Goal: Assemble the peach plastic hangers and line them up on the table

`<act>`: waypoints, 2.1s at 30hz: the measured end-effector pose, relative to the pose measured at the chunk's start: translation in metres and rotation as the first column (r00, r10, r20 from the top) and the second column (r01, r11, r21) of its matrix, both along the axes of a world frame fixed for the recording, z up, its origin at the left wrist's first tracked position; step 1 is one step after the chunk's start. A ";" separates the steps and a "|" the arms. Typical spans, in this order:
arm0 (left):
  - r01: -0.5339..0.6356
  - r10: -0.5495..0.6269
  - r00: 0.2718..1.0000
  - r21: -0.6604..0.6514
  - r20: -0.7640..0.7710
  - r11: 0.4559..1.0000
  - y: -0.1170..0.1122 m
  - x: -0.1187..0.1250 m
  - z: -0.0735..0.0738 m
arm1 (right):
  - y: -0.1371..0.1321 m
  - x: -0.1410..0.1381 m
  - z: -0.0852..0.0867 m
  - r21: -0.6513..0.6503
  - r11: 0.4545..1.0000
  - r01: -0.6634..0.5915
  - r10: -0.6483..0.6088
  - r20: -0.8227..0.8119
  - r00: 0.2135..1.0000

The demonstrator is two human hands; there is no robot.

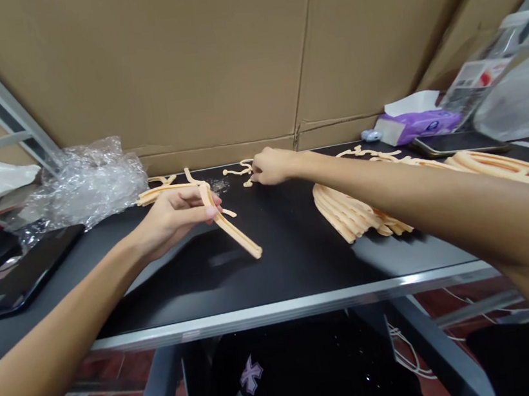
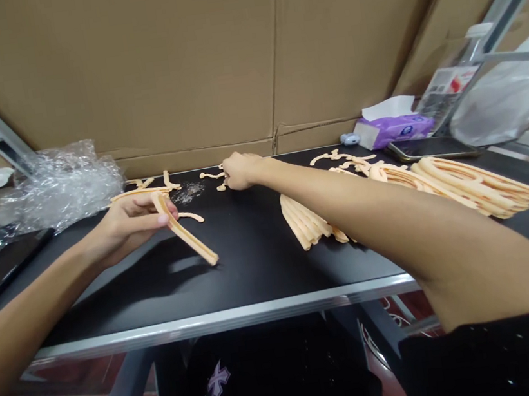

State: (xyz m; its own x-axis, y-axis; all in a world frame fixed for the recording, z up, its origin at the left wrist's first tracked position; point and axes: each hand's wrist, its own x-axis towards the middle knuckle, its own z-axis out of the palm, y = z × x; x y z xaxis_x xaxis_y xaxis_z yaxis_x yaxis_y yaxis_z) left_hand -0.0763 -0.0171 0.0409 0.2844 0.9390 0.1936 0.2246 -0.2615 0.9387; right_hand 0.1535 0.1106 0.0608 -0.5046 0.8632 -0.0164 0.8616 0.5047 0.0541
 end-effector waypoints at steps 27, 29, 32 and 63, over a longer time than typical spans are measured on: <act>0.180 0.162 0.732 0.417 -0.662 0.891 -0.006 0.010 -0.017 | -0.023 -0.013 0.010 -0.265 0.958 0.110 -0.178 -0.249 0.952; 0.181 0.153 0.736 0.410 -0.659 0.894 -0.007 0.010 -0.018 | -0.025 -0.008 0.012 -0.322 0.943 0.081 -0.173 -0.270 0.947; 0.190 0.138 0.755 0.415 -0.641 0.890 -0.007 0.009 -0.019 | -0.024 -0.001 0.011 -0.355 0.933 0.064 -0.174 -0.288 0.942; 0.401 0.210 0.634 0.549 -0.744 0.733 -0.011 0.053 -0.024 | -0.097 0.072 0.018 -0.431 0.826 -0.364 -0.162 -0.800 0.578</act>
